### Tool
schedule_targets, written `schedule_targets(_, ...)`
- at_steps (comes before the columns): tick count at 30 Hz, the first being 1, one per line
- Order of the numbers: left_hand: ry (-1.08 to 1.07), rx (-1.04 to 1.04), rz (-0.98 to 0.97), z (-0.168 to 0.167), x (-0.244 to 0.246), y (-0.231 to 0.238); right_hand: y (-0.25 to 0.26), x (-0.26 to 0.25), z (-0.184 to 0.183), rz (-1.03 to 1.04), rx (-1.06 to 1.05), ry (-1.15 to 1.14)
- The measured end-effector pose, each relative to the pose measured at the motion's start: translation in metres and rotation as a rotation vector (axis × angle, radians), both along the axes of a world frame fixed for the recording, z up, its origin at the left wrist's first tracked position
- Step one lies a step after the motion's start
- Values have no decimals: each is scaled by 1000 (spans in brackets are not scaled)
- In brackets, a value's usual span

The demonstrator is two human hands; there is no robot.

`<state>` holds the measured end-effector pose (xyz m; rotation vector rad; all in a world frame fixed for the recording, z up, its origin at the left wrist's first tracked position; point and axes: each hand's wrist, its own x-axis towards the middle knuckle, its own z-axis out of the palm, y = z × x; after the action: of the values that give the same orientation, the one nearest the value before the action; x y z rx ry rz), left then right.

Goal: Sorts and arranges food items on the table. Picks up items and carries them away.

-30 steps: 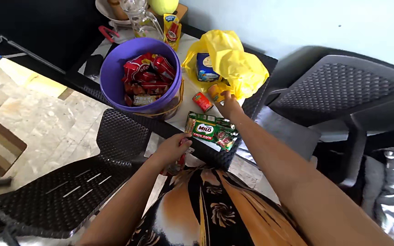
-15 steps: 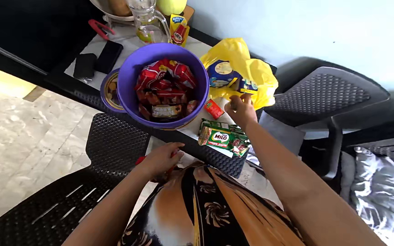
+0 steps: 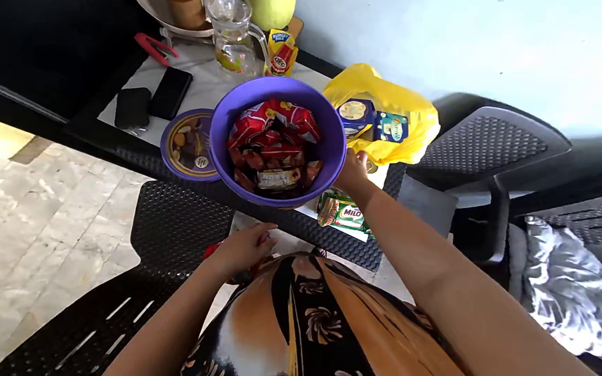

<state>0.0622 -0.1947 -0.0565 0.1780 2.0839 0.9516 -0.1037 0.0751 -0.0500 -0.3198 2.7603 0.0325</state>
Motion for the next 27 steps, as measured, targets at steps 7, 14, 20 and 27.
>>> schedule_targets(7,-42,-1,62,-19,13,-28,42,35,-3,-104,-185,195)
schedule_targets(14,28,60,117,-11,-2,-33,53,57,32,-169,-371,232)
schedule_targets(20,236,144,384,-3,-17,-65,54,87,62,-280,-732,246)
schedule_targets(27,309,103,772,20,-46,-123,10,67,96,-293,-955,141)
